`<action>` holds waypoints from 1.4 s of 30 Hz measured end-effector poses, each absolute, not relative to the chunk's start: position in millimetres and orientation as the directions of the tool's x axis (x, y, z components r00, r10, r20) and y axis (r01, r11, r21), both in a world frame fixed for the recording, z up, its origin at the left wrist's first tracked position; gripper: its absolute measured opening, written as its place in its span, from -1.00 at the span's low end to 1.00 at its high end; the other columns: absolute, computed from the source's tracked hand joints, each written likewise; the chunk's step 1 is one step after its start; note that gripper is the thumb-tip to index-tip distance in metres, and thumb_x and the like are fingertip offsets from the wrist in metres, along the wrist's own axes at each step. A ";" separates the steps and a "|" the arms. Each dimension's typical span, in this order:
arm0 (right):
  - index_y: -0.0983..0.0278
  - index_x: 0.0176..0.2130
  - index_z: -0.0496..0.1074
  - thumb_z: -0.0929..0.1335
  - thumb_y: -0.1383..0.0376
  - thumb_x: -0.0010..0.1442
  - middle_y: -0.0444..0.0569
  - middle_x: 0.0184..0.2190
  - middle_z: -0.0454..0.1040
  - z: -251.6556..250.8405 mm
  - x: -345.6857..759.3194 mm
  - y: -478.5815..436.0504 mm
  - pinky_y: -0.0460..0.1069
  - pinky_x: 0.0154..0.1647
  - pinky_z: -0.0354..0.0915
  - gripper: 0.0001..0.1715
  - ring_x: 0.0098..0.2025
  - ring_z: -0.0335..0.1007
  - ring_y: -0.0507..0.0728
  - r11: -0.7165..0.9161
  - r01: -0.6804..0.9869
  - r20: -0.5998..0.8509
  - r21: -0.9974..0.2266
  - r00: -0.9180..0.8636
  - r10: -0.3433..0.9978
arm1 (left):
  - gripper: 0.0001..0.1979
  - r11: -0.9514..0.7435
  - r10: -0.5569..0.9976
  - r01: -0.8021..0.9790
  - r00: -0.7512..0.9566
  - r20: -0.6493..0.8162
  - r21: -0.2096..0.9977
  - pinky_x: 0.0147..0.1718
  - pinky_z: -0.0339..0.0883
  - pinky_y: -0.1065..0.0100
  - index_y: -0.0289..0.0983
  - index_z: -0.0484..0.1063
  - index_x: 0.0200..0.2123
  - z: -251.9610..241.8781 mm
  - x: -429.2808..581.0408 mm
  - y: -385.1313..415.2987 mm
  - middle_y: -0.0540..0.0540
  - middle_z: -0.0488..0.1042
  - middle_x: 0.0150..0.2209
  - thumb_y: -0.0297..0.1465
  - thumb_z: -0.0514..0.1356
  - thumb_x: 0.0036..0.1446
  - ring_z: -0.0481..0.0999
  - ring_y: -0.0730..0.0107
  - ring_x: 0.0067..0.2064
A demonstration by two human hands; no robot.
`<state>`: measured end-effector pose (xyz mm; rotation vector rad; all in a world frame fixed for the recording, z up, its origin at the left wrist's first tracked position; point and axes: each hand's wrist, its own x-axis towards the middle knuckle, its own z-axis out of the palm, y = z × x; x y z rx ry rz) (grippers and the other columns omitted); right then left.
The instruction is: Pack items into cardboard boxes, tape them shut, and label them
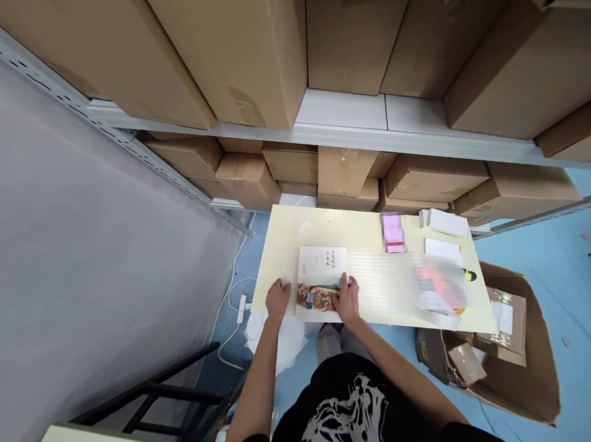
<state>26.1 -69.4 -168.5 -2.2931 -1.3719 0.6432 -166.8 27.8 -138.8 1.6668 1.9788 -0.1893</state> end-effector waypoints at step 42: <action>0.33 -0.10 0.33 0.26 0.25 0.04 0.19 -0.21 0.34 -174.8 39.7 -52.1 0.13 -0.08 0.23 -0.60 -0.02 0.26 0.33 -0.701 0.265 -0.415 -0.662 0.649 0.637 | -0.48 0.177 0.884 0.914 0.017 -0.468 0.366 -0.12 0.26 0.24 -0.36 0.19 -0.03 -145.7 -118.8 10.9 -0.28 0.36 -0.11 -0.33 0.26 -0.05 0.39 0.07 -0.01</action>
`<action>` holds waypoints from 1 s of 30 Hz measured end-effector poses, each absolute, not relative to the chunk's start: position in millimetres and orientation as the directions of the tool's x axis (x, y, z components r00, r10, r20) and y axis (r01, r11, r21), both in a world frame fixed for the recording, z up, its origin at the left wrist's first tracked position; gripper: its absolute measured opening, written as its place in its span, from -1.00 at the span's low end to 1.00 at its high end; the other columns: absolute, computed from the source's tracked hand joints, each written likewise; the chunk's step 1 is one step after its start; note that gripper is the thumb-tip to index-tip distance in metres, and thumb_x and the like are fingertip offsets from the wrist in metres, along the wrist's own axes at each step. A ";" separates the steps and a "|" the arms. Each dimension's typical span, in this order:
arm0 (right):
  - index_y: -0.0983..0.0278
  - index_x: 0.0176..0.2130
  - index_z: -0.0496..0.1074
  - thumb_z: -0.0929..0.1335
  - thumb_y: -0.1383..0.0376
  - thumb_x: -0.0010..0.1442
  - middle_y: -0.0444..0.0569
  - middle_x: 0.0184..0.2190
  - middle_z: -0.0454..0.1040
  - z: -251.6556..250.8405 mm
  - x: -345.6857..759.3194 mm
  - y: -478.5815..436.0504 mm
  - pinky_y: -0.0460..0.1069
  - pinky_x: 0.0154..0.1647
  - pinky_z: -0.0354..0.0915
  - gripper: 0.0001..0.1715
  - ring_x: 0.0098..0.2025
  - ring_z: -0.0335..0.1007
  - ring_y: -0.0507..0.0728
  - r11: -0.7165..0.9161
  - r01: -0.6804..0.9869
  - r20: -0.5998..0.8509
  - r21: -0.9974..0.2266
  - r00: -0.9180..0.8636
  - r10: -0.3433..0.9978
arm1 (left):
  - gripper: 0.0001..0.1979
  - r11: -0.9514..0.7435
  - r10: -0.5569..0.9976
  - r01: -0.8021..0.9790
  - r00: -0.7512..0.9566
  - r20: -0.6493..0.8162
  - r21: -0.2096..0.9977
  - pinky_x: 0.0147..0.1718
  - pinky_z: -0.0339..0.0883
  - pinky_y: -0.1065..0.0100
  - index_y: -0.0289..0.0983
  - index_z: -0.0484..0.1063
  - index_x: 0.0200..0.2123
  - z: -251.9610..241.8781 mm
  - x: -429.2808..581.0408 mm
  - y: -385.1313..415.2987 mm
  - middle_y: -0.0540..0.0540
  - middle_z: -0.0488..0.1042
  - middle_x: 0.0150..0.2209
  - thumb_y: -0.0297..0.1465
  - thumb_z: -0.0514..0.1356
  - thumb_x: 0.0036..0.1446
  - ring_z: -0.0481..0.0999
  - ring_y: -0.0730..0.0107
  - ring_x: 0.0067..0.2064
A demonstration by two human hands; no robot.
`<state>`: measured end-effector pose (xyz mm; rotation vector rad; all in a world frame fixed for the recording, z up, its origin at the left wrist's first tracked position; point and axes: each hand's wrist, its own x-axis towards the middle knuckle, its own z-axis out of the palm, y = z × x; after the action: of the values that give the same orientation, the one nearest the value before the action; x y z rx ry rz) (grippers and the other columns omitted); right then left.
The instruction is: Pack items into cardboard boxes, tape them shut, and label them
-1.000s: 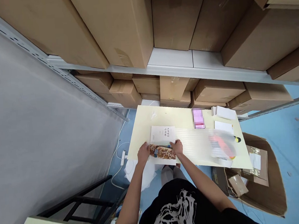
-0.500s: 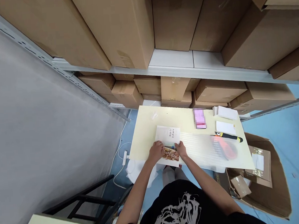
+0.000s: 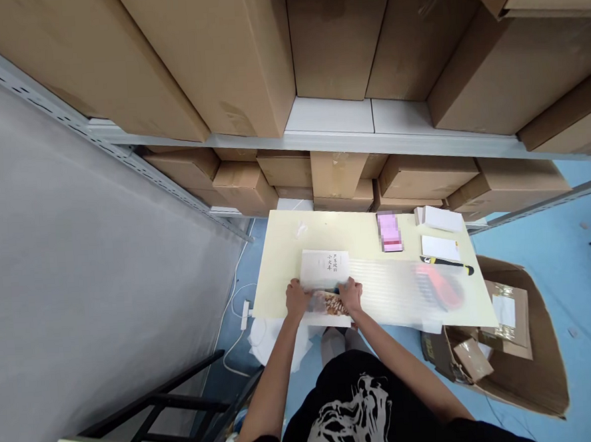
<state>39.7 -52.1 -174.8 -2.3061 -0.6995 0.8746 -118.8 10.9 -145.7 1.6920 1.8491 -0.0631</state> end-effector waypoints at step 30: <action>0.19 -0.13 0.39 0.27 -0.01 0.12 -0.09 -0.32 0.50 -67.7 51.0 -23.6 -0.03 -0.26 0.31 -0.58 -0.27 0.42 0.10 -0.535 0.028 -0.517 -0.844 0.224 0.826 | -0.48 -0.072 0.830 0.944 0.235 -0.505 0.321 -0.28 0.33 0.29 -0.35 0.03 0.21 -30.9 -31.0 -12.1 -0.36 0.34 0.05 -0.37 0.00 0.19 0.51 0.14 -0.14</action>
<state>51.0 -23.6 -67.7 -1.7699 -0.7952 1.3874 -31.0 -12.1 -30.9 1.9264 1.6213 -0.2512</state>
